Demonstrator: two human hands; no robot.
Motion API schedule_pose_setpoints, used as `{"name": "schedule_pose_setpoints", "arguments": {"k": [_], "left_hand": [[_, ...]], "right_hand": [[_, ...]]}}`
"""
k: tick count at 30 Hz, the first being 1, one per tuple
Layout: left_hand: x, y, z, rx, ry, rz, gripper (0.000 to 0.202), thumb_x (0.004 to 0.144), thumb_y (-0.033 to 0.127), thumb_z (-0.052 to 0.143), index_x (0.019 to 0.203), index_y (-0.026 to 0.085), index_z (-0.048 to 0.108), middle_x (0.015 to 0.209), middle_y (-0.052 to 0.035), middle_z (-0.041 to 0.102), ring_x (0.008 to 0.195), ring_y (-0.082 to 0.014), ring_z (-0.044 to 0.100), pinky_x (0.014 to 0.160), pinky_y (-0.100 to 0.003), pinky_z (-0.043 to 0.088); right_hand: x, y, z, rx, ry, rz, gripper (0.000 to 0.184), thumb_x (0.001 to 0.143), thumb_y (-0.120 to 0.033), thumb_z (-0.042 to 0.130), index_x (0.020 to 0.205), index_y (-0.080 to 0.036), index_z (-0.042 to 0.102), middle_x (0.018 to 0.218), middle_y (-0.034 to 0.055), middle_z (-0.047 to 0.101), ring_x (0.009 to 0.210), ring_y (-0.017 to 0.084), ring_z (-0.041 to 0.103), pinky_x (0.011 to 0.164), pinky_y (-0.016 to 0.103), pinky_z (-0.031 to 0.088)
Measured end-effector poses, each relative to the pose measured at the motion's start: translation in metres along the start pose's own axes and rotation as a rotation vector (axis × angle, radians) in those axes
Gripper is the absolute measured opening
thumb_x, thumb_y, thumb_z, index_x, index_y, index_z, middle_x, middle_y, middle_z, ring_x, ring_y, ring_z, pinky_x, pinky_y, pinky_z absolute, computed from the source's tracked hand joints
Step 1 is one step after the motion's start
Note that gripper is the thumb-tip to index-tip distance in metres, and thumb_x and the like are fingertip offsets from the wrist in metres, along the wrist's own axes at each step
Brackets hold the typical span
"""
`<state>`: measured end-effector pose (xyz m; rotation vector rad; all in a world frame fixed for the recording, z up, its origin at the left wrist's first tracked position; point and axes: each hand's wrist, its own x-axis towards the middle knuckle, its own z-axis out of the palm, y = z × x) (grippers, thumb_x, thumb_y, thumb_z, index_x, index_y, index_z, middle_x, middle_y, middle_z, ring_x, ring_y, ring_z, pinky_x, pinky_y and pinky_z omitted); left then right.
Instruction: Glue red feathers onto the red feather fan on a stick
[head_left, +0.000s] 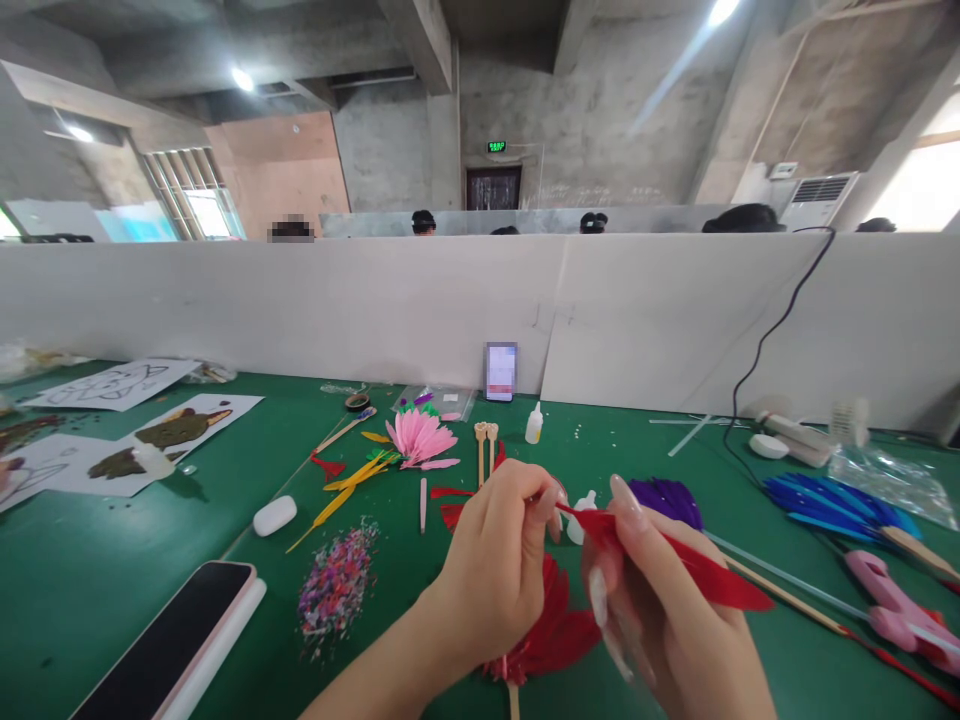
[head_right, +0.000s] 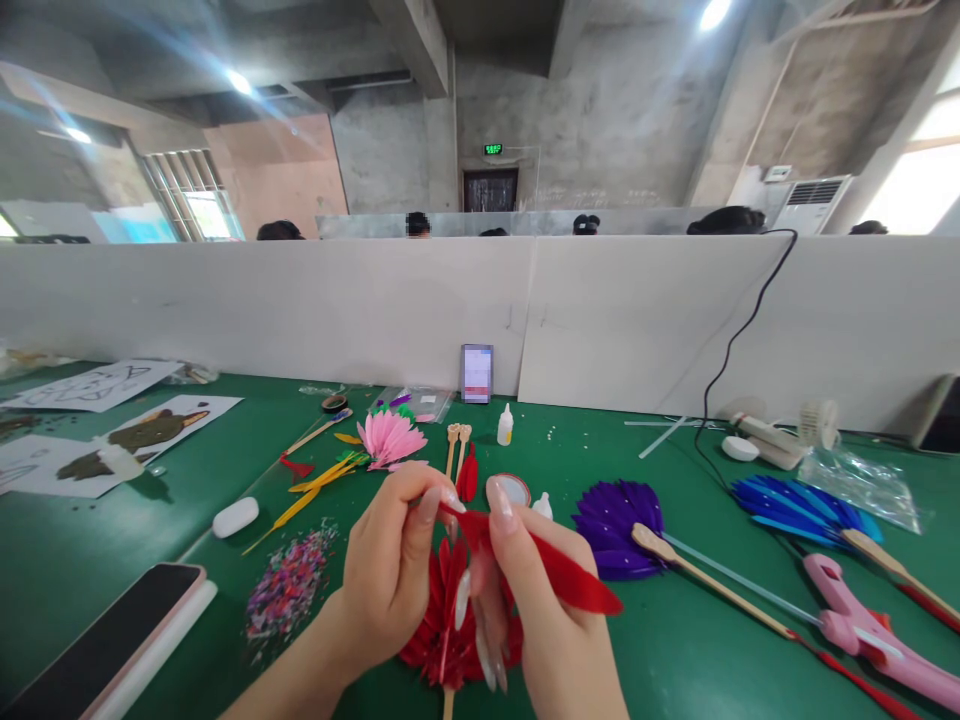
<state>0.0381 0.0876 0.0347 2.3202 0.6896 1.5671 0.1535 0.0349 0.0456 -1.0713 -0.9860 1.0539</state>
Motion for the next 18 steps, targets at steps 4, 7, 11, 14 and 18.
{"name": "schedule_pose_setpoints", "arguments": {"k": [4,7,11,14,18], "left_hand": [[-0.001,0.001,-0.001,-0.027,0.002,-0.019,0.017,0.092,0.009,0.031,0.094,0.019,0.045,0.074,0.0,0.053,0.064,-0.0086,0.051,0.062,-0.019,0.043],[-0.002,0.002,-0.001,-0.05,0.008,-0.043,0.018,0.093,0.01,0.03,0.094,0.02,0.045,0.074,0.0001,0.052,0.062,-0.0083,0.05,0.06,-0.019,0.042],[0.0,0.004,-0.003,-0.106,-0.011,-0.121,0.019,0.095,0.017,0.029,0.089,0.02,0.047,0.07,0.0006,0.051,0.058,-0.0083,0.049,0.056,-0.019,0.041],[0.002,0.005,-0.005,-0.151,0.006,-0.21,0.023,0.096,0.022,0.028,0.082,0.019,0.046,0.064,0.0018,0.049,0.055,-0.0082,0.047,0.053,-0.019,0.04],[0.004,0.006,-0.006,-0.182,-0.023,-0.304,0.027,0.097,0.027,0.026,0.078,0.02,0.043,0.063,0.0015,0.05,0.055,-0.0091,0.048,0.052,-0.021,0.04]], "right_hand": [[0.0,0.003,-0.003,-0.122,-0.007,-0.085,0.048,0.086,-0.055,0.043,0.051,-0.023,0.049,0.032,-0.0032,0.041,0.025,0.01,0.038,0.026,0.021,0.035],[0.0,0.003,-0.004,-0.172,0.003,-0.129,0.049,0.087,-0.055,0.041,0.05,-0.023,0.048,0.032,-0.0029,0.041,0.025,0.01,0.039,0.026,0.02,0.036],[0.002,0.001,-0.006,-0.215,-0.031,-0.201,0.052,0.087,-0.055,0.042,0.049,-0.021,0.052,0.036,-0.0022,0.044,0.029,0.009,0.042,0.029,0.019,0.037],[0.008,-0.002,-0.009,-0.295,-0.02,-0.417,0.032,0.072,-0.052,0.065,0.064,-0.02,0.063,0.045,-0.0034,0.052,0.036,0.009,0.048,0.035,0.019,0.043],[0.014,-0.003,-0.011,-0.401,-0.005,-0.559,0.035,0.063,-0.027,0.079,0.095,-0.025,0.065,0.058,-0.0048,0.061,0.048,0.011,0.057,0.042,0.019,0.05]]}}
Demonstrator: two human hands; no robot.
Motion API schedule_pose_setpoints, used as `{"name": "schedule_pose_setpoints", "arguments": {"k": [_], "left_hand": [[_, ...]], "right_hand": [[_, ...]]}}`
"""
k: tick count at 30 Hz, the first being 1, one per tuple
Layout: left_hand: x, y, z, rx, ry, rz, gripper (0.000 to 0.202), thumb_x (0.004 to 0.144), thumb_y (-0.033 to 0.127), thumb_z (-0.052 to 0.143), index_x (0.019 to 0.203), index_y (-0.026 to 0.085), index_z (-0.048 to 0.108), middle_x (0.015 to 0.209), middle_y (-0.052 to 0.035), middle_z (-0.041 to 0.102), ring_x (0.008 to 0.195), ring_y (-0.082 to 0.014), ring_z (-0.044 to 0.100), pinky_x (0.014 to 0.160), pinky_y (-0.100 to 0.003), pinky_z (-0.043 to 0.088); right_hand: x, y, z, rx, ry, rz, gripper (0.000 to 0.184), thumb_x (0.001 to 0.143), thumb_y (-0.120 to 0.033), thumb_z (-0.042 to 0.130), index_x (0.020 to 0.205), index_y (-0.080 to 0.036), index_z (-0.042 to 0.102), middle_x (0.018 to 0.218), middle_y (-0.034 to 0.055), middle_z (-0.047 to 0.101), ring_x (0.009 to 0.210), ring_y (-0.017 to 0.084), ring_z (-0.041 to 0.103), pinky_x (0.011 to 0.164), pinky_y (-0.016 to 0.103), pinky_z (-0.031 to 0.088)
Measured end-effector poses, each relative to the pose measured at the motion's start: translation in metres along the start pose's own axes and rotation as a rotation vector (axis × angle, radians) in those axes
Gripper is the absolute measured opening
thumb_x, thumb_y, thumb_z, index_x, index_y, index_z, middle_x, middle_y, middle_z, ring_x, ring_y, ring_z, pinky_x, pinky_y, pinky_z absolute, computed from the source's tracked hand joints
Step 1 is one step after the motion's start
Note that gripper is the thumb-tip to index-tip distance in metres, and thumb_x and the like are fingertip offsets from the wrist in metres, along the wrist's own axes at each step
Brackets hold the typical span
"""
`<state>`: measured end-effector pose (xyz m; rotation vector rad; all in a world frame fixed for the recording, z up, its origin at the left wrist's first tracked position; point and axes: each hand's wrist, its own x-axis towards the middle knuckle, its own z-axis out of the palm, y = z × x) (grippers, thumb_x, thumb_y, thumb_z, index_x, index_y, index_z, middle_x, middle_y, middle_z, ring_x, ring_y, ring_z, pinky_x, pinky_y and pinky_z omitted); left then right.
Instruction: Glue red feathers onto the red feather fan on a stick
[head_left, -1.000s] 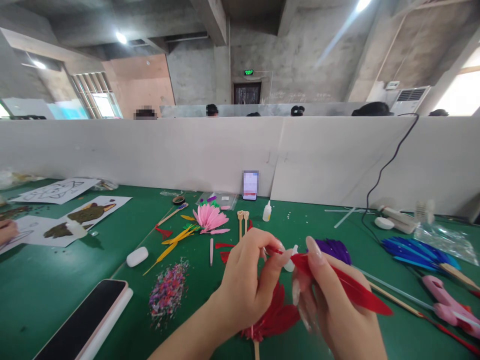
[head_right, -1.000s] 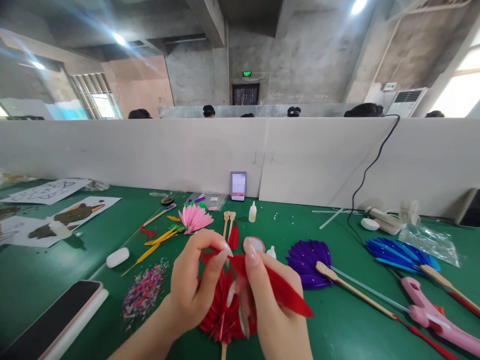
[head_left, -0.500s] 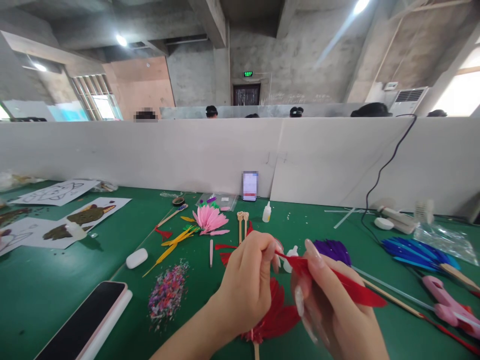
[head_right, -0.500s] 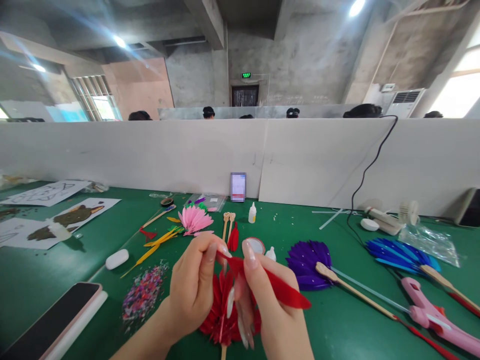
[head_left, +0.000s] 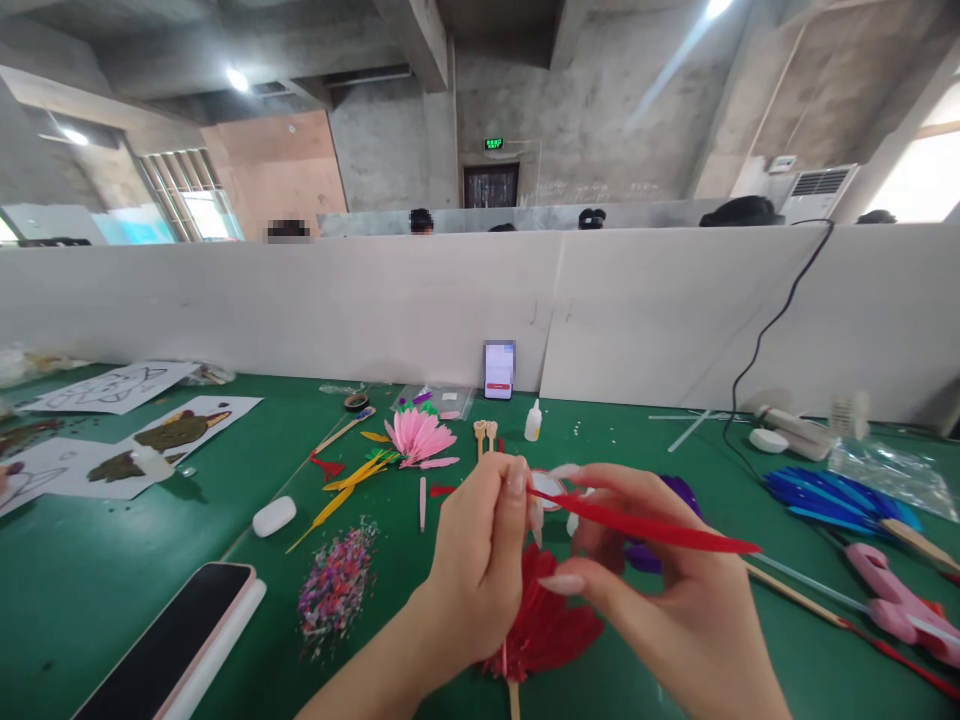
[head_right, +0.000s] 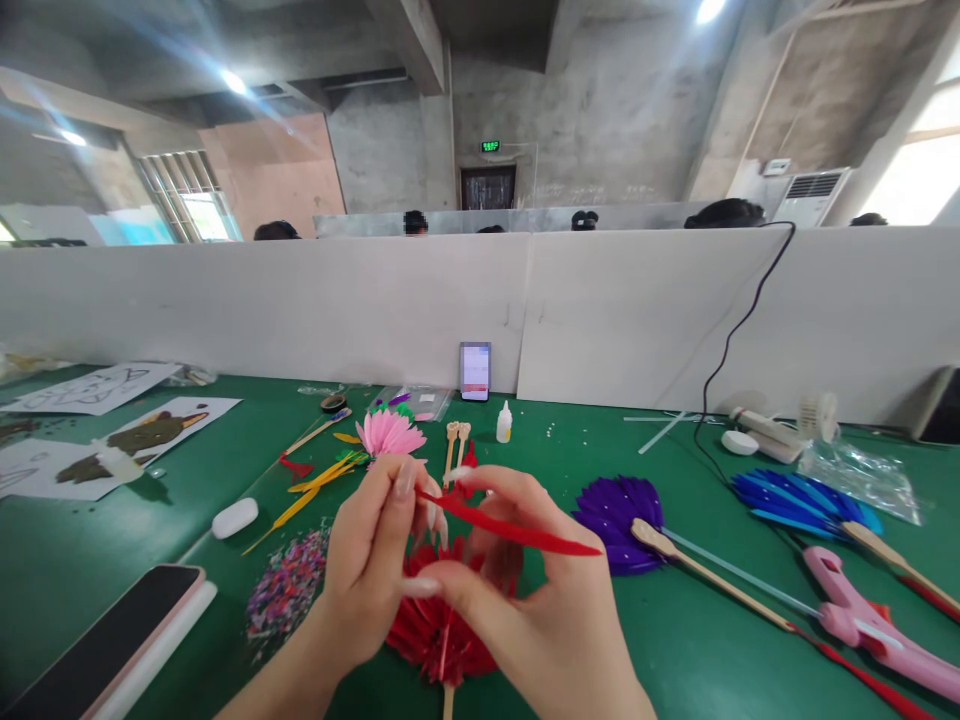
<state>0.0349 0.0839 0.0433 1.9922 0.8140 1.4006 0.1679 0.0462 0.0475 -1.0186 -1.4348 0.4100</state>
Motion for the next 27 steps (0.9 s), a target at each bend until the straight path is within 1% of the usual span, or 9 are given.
{"name": "schedule_pose_setpoints", "arguments": {"k": [2,5,8,11,13,16,21,24,27], "left_hand": [[0.0,-0.001,0.001,0.02,-0.019,-0.009,0.027,0.097,0.028,0.026,0.077,0.02,0.043,0.063,0.0011,0.05,0.055,-0.0102,0.048,0.052,-0.023,0.04],[-0.001,-0.003,0.003,0.052,-0.006,0.016,0.026,0.097,0.027,0.027,0.077,0.02,0.042,0.06,0.0019,0.047,0.053,-0.0099,0.044,0.052,-0.023,0.037],[-0.002,-0.005,0.006,0.035,0.002,0.04,0.021,0.096,0.024,0.031,0.08,0.02,0.044,0.061,0.0029,0.046,0.052,-0.0086,0.041,0.051,-0.021,0.035],[-0.003,-0.006,0.007,0.019,-0.009,0.043,0.013,0.094,0.024,0.037,0.086,0.02,0.046,0.066,0.0024,0.049,0.055,-0.0088,0.045,0.054,-0.021,0.037],[-0.004,-0.007,0.008,0.014,-0.012,0.025,0.012,0.094,0.024,0.037,0.088,0.02,0.046,0.066,0.0023,0.049,0.056,-0.009,0.046,0.055,-0.021,0.038],[-0.004,-0.008,0.009,0.011,-0.023,-0.007,0.017,0.095,0.025,0.033,0.086,0.02,0.046,0.066,0.0021,0.048,0.058,-0.0095,0.047,0.055,-0.022,0.038],[-0.004,-0.008,0.01,0.014,-0.023,-0.06,0.022,0.097,0.027,0.028,0.085,0.02,0.045,0.068,0.0005,0.05,0.061,-0.0105,0.047,0.058,-0.023,0.04],[-0.003,-0.007,0.011,-0.011,-0.007,-0.097,0.025,0.097,0.029,0.027,0.081,0.02,0.043,0.066,0.0008,0.05,0.058,-0.01,0.047,0.056,-0.022,0.041],[-0.002,-0.008,0.012,-0.036,0.014,-0.102,0.026,0.097,0.03,0.027,0.079,0.02,0.043,0.063,0.0016,0.05,0.055,-0.0092,0.047,0.053,-0.021,0.041]], "right_hand": [[0.0,0.002,0.0,-0.02,0.006,-0.06,0.035,0.068,-0.02,0.074,0.101,-0.026,0.064,0.065,-0.0034,0.065,0.052,0.011,0.061,0.047,0.019,0.052],[-0.003,0.004,0.0,-0.043,0.05,-0.127,0.02,0.077,-0.016,0.064,0.093,-0.027,0.067,0.072,-0.0014,0.069,0.054,0.011,0.063,0.043,0.017,0.05],[-0.004,0.005,0.0,-0.084,0.112,-0.119,0.014,0.081,-0.016,0.061,0.087,-0.025,0.069,0.068,-0.0009,0.068,0.047,0.01,0.06,0.037,0.017,0.047],[-0.005,0.005,0.0,-0.098,0.166,-0.101,0.009,0.081,-0.019,0.061,0.083,-0.023,0.069,0.063,-0.0008,0.067,0.044,0.011,0.058,0.038,0.019,0.048],[-0.004,0.004,0.0,-0.109,0.162,-0.103,0.01,0.081,-0.019,0.061,0.083,-0.024,0.07,0.061,-0.0019,0.067,0.044,0.01,0.058,0.038,0.018,0.048],[-0.003,0.004,0.0,-0.136,0.134,-0.121,0.013,0.082,-0.018,0.061,0.086,-0.026,0.07,0.063,-0.0034,0.068,0.046,0.009,0.06,0.041,0.017,0.049],[-0.003,0.006,0.0,-0.212,0.142,-0.141,0.012,0.081,-0.02,0.061,0.085,-0.025,0.071,0.061,-0.0032,0.069,0.044,0.009,0.06,0.049,0.019,0.054],[-0.003,0.007,0.001,-0.249,0.129,-0.137,0.013,0.082,-0.022,0.06,0.086,-0.026,0.072,0.059,-0.0031,0.069,0.045,0.011,0.061,0.05,0.02,0.054],[-0.003,0.007,0.002,-0.259,0.125,-0.136,0.014,0.082,-0.022,0.06,0.087,-0.026,0.073,0.06,-0.0026,0.069,0.047,0.011,0.063,0.05,0.02,0.054]]}}
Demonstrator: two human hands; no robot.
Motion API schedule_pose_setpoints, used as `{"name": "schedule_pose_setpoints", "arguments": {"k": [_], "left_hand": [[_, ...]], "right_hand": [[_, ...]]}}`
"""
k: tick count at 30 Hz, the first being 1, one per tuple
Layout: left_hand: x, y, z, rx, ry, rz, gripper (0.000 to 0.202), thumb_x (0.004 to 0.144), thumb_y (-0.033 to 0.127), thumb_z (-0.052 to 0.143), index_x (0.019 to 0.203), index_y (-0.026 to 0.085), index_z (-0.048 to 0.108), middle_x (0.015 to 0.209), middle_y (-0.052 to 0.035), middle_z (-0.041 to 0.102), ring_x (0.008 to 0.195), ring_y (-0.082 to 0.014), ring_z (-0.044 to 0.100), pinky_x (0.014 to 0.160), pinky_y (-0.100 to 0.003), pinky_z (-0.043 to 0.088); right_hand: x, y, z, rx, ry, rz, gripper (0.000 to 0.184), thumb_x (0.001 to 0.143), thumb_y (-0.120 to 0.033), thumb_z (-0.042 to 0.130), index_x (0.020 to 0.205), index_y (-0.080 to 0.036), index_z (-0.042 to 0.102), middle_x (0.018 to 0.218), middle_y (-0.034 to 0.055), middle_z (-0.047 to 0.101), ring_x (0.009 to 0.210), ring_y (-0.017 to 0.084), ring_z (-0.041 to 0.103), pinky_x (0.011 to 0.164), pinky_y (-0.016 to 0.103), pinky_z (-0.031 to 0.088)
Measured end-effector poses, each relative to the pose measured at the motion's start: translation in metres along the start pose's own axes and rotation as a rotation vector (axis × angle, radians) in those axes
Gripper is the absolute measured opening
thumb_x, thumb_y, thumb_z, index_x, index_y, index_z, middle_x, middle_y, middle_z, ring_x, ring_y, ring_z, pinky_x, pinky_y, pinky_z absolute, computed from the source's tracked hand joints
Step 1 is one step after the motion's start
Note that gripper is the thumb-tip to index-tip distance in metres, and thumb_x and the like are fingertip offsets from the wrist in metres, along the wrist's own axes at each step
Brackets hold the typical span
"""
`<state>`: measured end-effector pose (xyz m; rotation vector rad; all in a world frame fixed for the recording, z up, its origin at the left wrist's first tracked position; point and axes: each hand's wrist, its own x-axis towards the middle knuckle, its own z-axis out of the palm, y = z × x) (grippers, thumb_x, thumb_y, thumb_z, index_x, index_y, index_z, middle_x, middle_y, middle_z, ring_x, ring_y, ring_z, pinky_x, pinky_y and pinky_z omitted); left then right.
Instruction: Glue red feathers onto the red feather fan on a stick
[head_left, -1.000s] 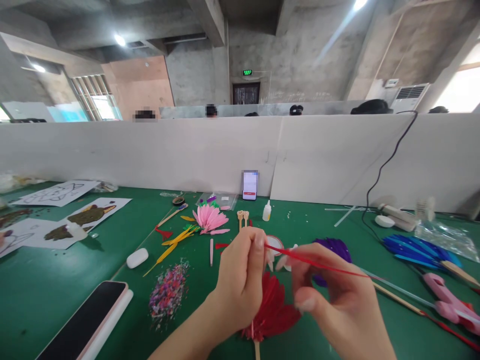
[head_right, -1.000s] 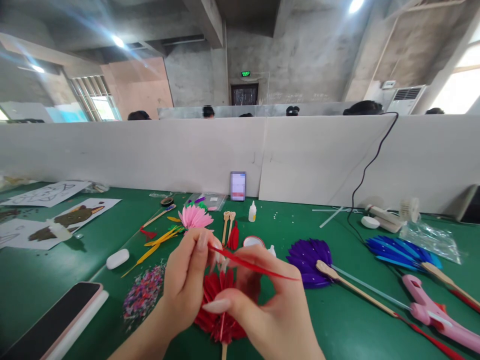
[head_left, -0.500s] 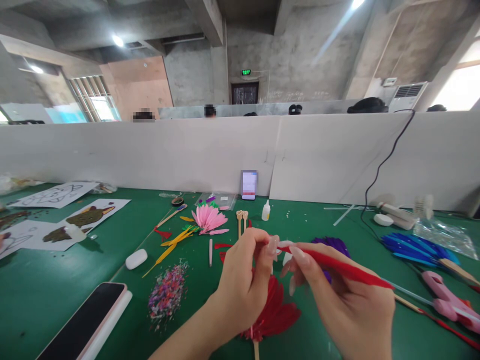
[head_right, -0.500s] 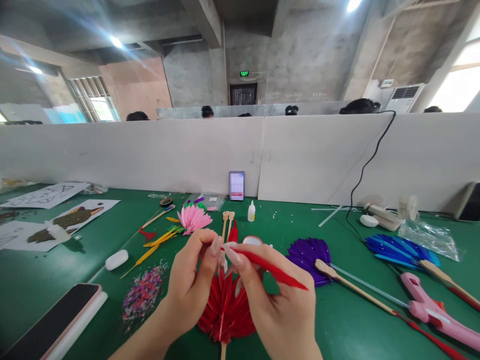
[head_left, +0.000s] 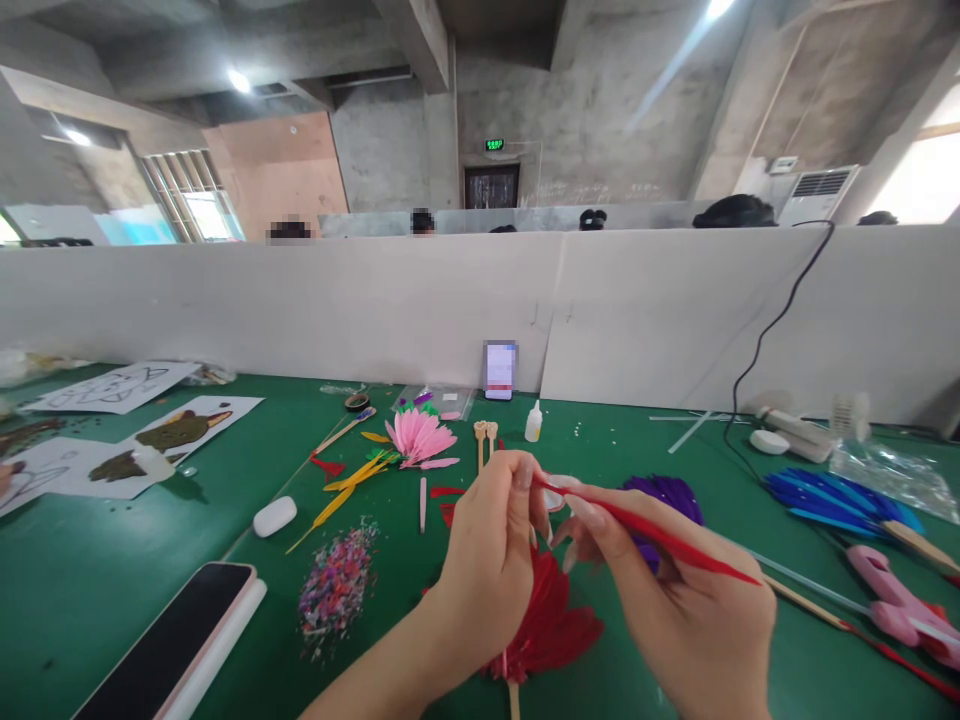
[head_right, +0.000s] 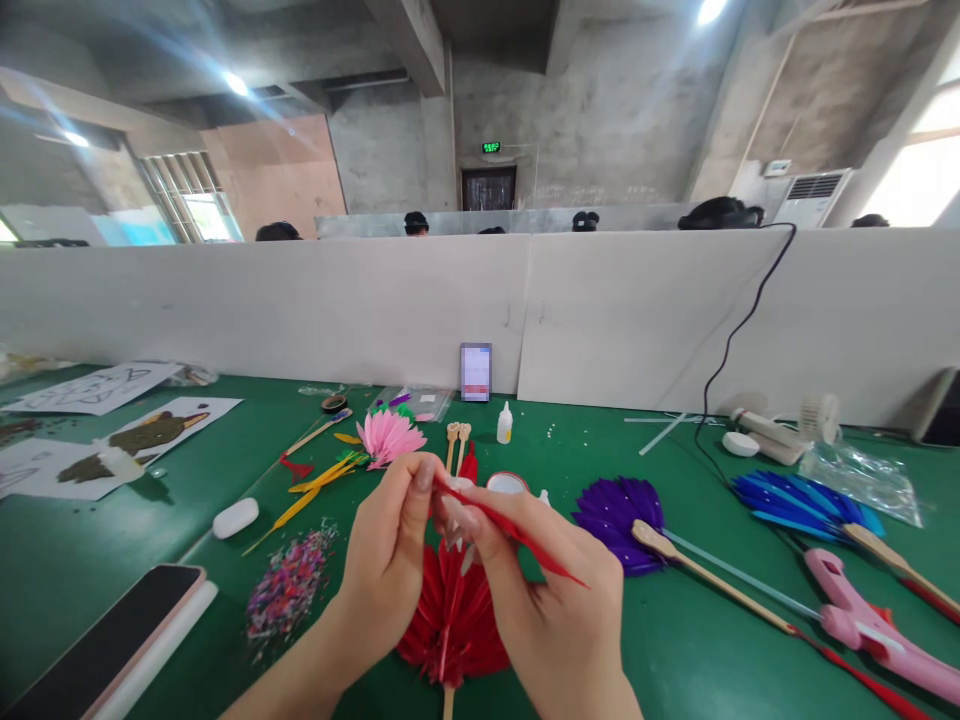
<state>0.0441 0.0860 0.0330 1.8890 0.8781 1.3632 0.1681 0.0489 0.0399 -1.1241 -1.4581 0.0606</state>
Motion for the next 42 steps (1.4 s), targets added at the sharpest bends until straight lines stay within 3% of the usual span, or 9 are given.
{"name": "schedule_pose_setpoints", "arguments": {"k": [7,17,31,38,42], "left_hand": [[0.0009,-0.0017,-0.0019,-0.039,-0.003,0.01,0.023,0.096,0.031,0.032,0.086,0.019,0.048,0.065,0.0015,0.051,0.058,-0.0095,0.048,0.057,-0.022,0.042],[0.0044,-0.0037,-0.0041,0.039,0.023,0.066,0.014,0.094,0.029,0.039,0.093,0.02,0.049,0.076,0.0001,0.056,0.063,-0.0097,0.053,0.06,-0.022,0.043],[0.0012,-0.0041,0.0003,0.04,0.044,0.087,0.021,0.096,0.025,0.031,0.087,0.019,0.049,0.07,0.0007,0.055,0.057,-0.0076,0.049,0.054,-0.018,0.041],[0.0029,-0.0046,-0.0013,0.017,0.057,0.14,0.017,0.094,0.021,0.039,0.107,0.022,0.05,0.074,0.0026,0.058,0.06,-0.0058,0.053,0.058,-0.015,0.044],[0.0037,-0.0046,-0.0021,0.036,0.039,0.122,0.007,0.092,0.023,0.044,0.096,0.021,0.05,0.077,0.0023,0.058,0.064,-0.0063,0.055,0.059,-0.016,0.044]], "right_hand": [[-0.001,0.0013,-0.0004,0.043,0.018,-0.004,0.016,0.082,-0.019,0.06,0.09,-0.026,0.071,0.074,-0.0019,0.073,0.05,0.01,0.064,0.05,0.019,0.054],[-0.0008,0.003,-0.0008,0.01,0.037,-0.094,0.019,0.081,-0.013,0.062,0.092,-0.028,0.068,0.082,-0.0031,0.074,0.057,0.012,0.067,0.067,0.024,0.058],[-0.0006,0.0023,0.0012,0.005,0.099,-0.104,0.017,0.08,-0.015,0.064,0.091,-0.027,0.068,0.074,-0.0064,0.072,0.051,0.006,0.064,0.058,0.013,0.054],[-0.0025,0.003,0.0006,0.047,0.113,-0.058,0.018,0.079,-0.016,0.065,0.091,-0.029,0.069,0.075,-0.0068,0.072,0.054,0.006,0.064,0.055,0.012,0.054],[-0.0034,0.0024,-0.0003,0.03,0.108,-0.056,0.018,0.079,-0.016,0.065,0.09,-0.029,0.069,0.076,-0.0068,0.072,0.053,0.007,0.065,0.056,0.014,0.055]]}}
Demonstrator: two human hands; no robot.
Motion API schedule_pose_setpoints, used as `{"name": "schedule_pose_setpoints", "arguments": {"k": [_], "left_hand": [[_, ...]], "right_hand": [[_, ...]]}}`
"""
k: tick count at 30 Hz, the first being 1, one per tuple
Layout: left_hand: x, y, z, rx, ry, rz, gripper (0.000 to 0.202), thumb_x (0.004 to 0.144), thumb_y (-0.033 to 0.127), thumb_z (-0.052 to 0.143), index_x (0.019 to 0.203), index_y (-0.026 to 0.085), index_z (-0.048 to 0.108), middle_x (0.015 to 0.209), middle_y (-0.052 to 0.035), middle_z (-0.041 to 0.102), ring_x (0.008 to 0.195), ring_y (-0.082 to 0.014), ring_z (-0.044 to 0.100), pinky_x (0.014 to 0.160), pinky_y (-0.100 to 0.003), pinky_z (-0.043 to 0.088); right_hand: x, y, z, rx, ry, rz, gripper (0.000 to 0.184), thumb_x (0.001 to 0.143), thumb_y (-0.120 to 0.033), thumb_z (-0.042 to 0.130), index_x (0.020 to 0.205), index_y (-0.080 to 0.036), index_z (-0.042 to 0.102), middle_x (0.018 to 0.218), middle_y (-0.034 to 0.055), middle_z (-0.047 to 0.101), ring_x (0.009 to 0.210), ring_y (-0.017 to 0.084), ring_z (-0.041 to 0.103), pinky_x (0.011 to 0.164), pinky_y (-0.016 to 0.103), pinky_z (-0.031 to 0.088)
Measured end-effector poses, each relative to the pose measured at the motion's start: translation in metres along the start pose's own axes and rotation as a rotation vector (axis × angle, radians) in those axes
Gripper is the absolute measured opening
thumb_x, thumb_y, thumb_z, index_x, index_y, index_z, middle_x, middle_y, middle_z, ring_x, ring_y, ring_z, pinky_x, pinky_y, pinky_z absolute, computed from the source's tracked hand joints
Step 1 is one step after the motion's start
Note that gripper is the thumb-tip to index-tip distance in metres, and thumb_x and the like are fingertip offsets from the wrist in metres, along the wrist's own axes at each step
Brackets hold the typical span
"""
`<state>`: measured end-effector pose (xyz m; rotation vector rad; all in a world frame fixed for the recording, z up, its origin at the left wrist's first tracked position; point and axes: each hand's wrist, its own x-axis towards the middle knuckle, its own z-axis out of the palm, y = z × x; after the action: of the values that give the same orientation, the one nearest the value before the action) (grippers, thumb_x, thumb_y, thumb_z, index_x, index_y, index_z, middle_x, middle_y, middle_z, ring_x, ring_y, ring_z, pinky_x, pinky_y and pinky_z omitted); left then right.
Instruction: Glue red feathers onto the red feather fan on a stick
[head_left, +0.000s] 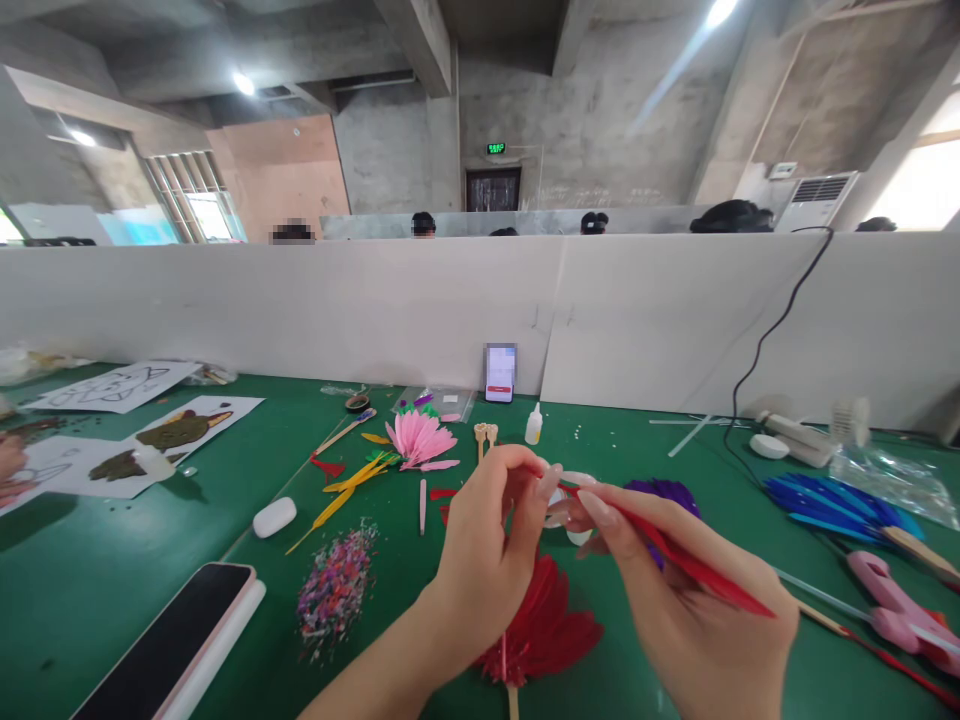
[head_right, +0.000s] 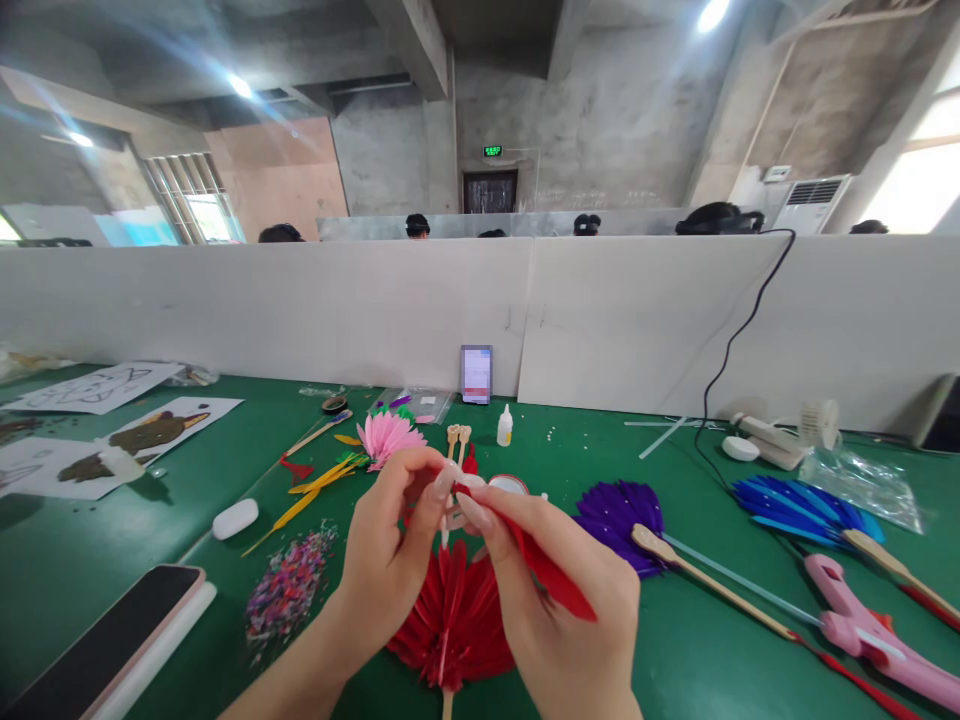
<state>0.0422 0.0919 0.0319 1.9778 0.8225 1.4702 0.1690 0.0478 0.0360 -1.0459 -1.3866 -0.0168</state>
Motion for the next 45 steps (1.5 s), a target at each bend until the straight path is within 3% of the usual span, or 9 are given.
{"name": "schedule_pose_setpoints", "arguments": {"k": [6,14,22,27,40,45], "left_hand": [[-0.001,0.0006,0.0002,0.081,-0.008,-0.031,0.013,0.094,0.025,0.037,0.087,0.019,0.047,0.065,0.0041,0.047,0.055,-0.0069,0.043,0.053,-0.018,0.037],[-0.0011,0.0016,0.0023,0.088,0.001,-0.041,0.02,0.096,0.024,0.03,0.088,0.018,0.047,0.067,0.0021,0.048,0.057,-0.0086,0.043,0.056,-0.021,0.037],[-0.0001,0.0015,0.0005,0.046,0.001,0.048,0.005,0.093,0.022,0.042,0.09,0.02,0.045,0.07,0.0041,0.05,0.057,-0.0052,0.047,0.054,-0.015,0.038],[-0.001,0.0015,0.0012,0.048,-0.003,0.009,0.013,0.095,0.023,0.036,0.087,0.02,0.046,0.063,0.0053,0.044,0.052,-0.0057,0.039,0.051,-0.017,0.034],[-0.0032,0.0027,0.0046,-0.016,-0.024,-0.121,0.027,0.097,0.03,0.025,0.078,0.019,0.041,0.06,0.0036,0.041,0.05,-0.0079,0.039,0.049,-0.021,0.033],[-0.0027,0.0032,0.0043,-0.011,-0.026,-0.109,0.026,0.097,0.03,0.027,0.08,0.019,0.044,0.061,0.0038,0.043,0.051,-0.0077,0.04,0.05,-0.02,0.034]], "right_hand": [[0.0013,0.0,0.0005,-0.019,-0.013,-0.007,0.016,0.08,-0.017,0.064,0.09,-0.028,0.069,0.075,-0.0061,0.073,0.054,0.008,0.066,0.056,0.014,0.055],[-0.0001,-0.0007,-0.0004,-0.017,-0.01,0.019,0.013,0.08,-0.018,0.064,0.087,-0.027,0.069,0.074,-0.0056,0.072,0.054,0.008,0.065,0.056,0.014,0.056],[-0.0002,0.0001,0.0011,0.051,-0.01,0.053,0.014,0.08,-0.017,0.063,0.088,-0.026,0.069,0.072,-0.0047,0.072,0.054,0.009,0.066,0.052,0.015,0.055],[0.0006,-0.0004,0.0004,0.06,-0.031,0.071,0.011,0.081,-0.018,0.062,0.087,-0.024,0.069,0.067,-0.0034,0.071,0.052,0.01,0.065,0.054,0.017,0.056],[0.0017,-0.0025,0.002,0.003,-0.018,0.082,0.008,0.082,-0.023,0.061,0.082,-0.023,0.069,0.064,-0.0023,0.069,0.055,0.012,0.065,0.056,0.021,0.057],[0.0024,-0.0023,0.0014,-0.02,-0.001,0.091,0.009,0.082,-0.025,0.061,0.082,-0.023,0.07,0.066,-0.0015,0.07,0.055,0.013,0.065,0.054,0.021,0.056]]}}
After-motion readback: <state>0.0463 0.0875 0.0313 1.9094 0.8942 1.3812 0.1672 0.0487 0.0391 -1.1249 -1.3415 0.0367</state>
